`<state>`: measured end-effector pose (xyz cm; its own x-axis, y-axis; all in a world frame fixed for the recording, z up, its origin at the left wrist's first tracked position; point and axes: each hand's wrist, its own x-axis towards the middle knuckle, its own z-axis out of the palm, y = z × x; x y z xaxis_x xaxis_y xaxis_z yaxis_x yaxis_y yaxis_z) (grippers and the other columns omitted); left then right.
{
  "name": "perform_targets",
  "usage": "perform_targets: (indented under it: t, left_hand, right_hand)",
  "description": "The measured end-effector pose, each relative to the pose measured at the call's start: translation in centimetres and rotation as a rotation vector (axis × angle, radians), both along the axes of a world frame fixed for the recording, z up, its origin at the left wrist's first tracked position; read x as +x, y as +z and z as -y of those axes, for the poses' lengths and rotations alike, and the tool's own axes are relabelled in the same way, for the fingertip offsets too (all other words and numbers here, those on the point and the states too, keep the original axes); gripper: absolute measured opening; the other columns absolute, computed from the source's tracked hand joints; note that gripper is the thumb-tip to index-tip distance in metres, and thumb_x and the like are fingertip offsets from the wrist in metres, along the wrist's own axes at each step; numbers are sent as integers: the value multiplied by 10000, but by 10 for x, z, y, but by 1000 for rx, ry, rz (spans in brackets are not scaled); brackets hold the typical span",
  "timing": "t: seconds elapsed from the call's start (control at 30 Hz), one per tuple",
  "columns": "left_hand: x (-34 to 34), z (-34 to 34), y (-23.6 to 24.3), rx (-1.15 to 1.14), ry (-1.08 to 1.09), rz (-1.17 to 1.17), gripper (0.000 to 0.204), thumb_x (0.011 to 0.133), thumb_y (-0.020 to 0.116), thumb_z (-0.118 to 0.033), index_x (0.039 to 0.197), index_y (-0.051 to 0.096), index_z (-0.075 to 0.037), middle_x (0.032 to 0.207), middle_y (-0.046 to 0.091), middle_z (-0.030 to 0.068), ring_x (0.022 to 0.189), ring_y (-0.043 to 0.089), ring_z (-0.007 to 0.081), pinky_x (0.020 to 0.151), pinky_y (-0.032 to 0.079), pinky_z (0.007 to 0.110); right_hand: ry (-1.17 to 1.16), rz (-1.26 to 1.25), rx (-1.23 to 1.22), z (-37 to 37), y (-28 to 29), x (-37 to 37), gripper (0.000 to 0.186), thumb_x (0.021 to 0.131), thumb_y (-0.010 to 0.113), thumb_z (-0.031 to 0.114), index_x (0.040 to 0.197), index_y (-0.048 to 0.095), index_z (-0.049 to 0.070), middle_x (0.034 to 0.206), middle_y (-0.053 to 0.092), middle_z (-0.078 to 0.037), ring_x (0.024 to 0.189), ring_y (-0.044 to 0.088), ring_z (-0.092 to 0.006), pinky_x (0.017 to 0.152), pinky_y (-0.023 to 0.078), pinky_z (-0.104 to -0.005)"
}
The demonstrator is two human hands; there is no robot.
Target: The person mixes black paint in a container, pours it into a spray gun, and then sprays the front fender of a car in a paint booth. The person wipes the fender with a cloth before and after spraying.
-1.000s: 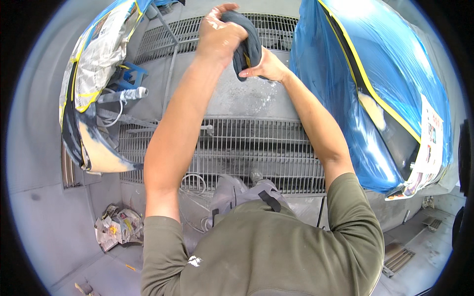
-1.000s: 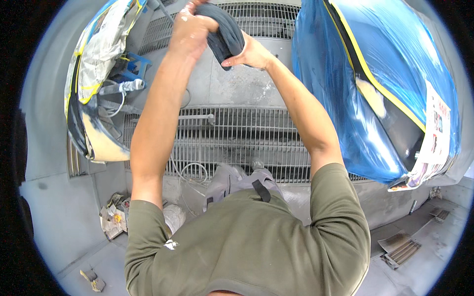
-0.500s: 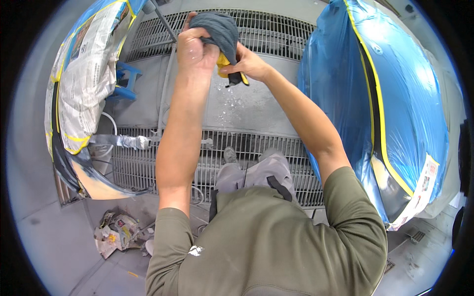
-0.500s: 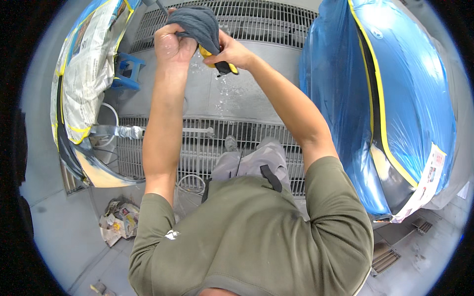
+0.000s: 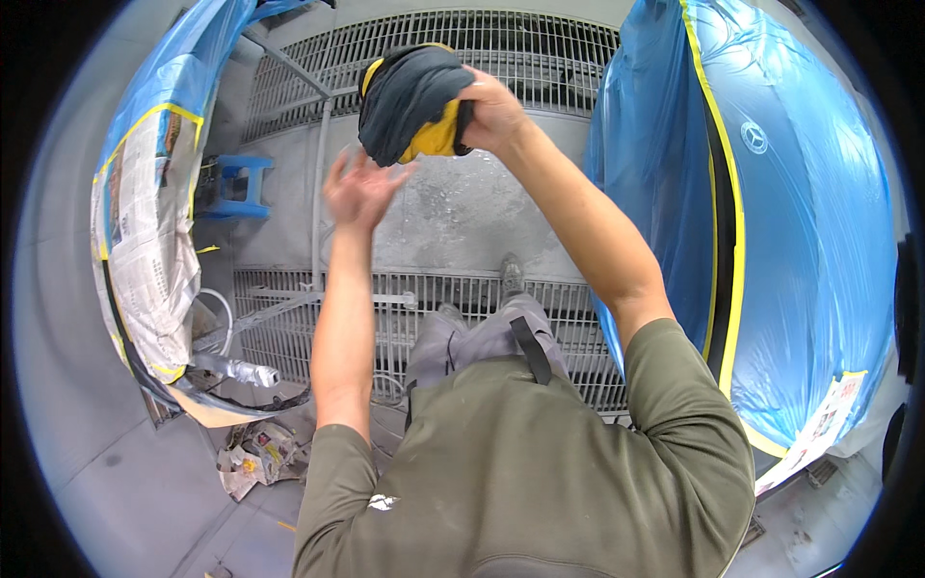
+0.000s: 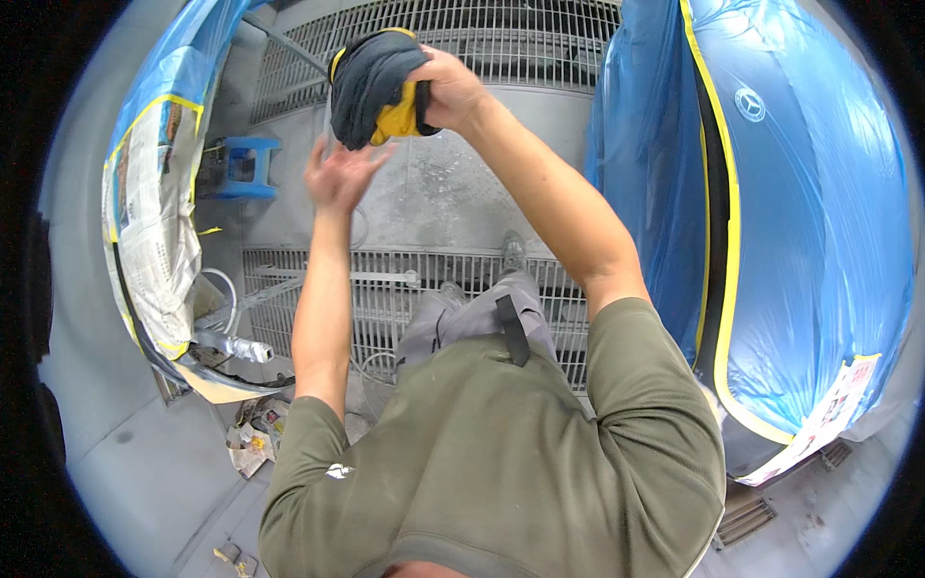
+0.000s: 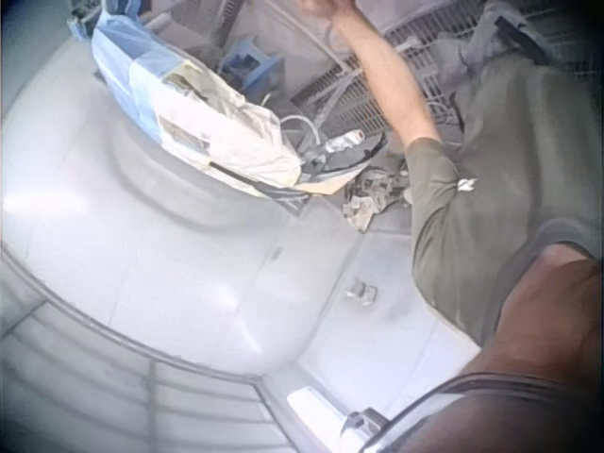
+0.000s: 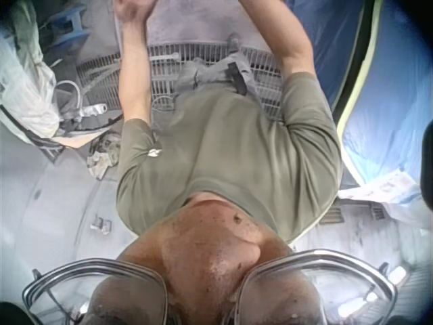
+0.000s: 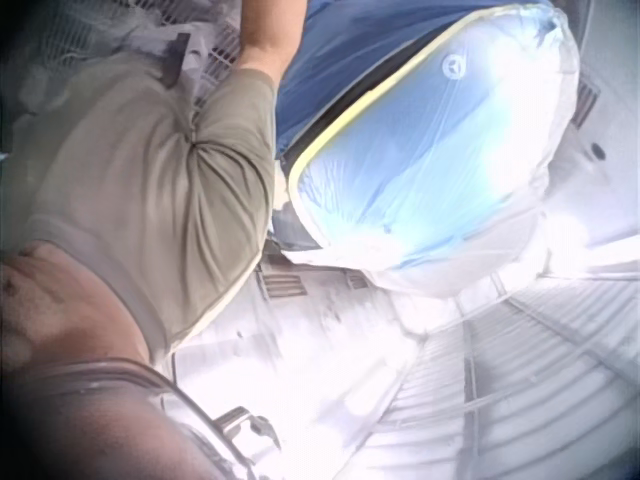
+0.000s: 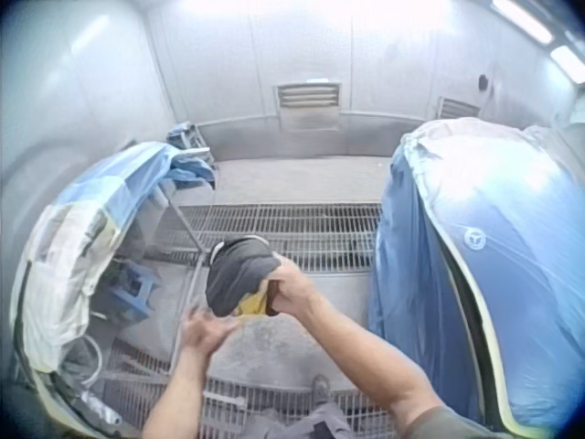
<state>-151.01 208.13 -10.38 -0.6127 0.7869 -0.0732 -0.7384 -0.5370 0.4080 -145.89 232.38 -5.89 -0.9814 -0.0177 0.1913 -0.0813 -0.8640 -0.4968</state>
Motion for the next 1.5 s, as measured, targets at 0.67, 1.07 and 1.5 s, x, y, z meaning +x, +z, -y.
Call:
perform_targets:
  t: [0.67, 1.07, 1.5]
  left_hand:
    - [-144, -151, 53, -740, -478, -876, 336, 739, 912, -344, 864, 791, -56, 821, 744, 42, 652, 649, 146, 568, 498, 321]
    - [-147, 121, 60, -2042, 208, -970, 434, 730, 850, -394, 1027, 810, -80, 1054, 792, 193, 1009, 762, 346, 848, 596, 444]
    - [65, -64, 0, -1809, 259, -897, 744, 741, 897, -385, 1333, 591, -55, 1137, 780, 168, 1078, 743, 380, 956, 579, 459]
  right_hand:
    - [-450, 568, 513, -113, -27, -126, 364, 1099, 496, 262, 1255, 677, -13, 1195, 745, -120, 1025, 758, -290, 939, 636, -454]
    - [-32, 355, 1101, 251, -57, -303, 336, 912, 628, 149, 1174, 729, -36, 1038, 751, -127, 913, 709, -226, 804, 582, -375]
    - [219, 622, 1085, 26, -38, -49, 411, 915, 637, 75, 1321, 669, 27, 1092, 723, -79, 1064, 705, -205, 874, 589, -357]
